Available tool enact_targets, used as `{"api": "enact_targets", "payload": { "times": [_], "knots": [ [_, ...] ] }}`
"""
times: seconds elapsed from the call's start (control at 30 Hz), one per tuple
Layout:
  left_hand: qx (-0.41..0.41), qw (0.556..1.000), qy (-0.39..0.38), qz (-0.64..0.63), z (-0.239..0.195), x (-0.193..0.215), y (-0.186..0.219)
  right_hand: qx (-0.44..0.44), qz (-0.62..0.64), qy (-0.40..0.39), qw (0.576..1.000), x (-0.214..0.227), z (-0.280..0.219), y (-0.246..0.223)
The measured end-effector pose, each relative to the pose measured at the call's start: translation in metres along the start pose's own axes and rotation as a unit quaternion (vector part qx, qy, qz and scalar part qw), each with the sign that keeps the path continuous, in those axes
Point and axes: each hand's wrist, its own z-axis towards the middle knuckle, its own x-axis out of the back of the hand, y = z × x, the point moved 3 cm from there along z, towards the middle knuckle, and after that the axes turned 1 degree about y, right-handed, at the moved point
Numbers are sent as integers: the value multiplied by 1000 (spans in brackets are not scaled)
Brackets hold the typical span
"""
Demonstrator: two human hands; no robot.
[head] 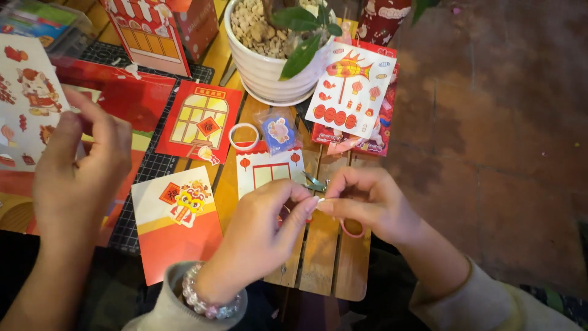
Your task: The person uses pink scissors to cut out small paper stickers from a sheet. They then peel the backing off the stickers and place them onto a red card.
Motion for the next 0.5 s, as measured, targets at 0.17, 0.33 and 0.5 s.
{"api": "enact_targets", "payload": {
  "times": [0.17,0.33,0.5],
  "knots": [
    [-68,994,15,81,-6,-1,2,-1,24,-19,1000,-1,-3,0],
    [-14,1000,19,2,-4,8,7,47,79,-46,995,11,0,1],
    [-13,999,29,7,-5,4,6,54,4,-16,998,0,-5,0]
  ]
}}
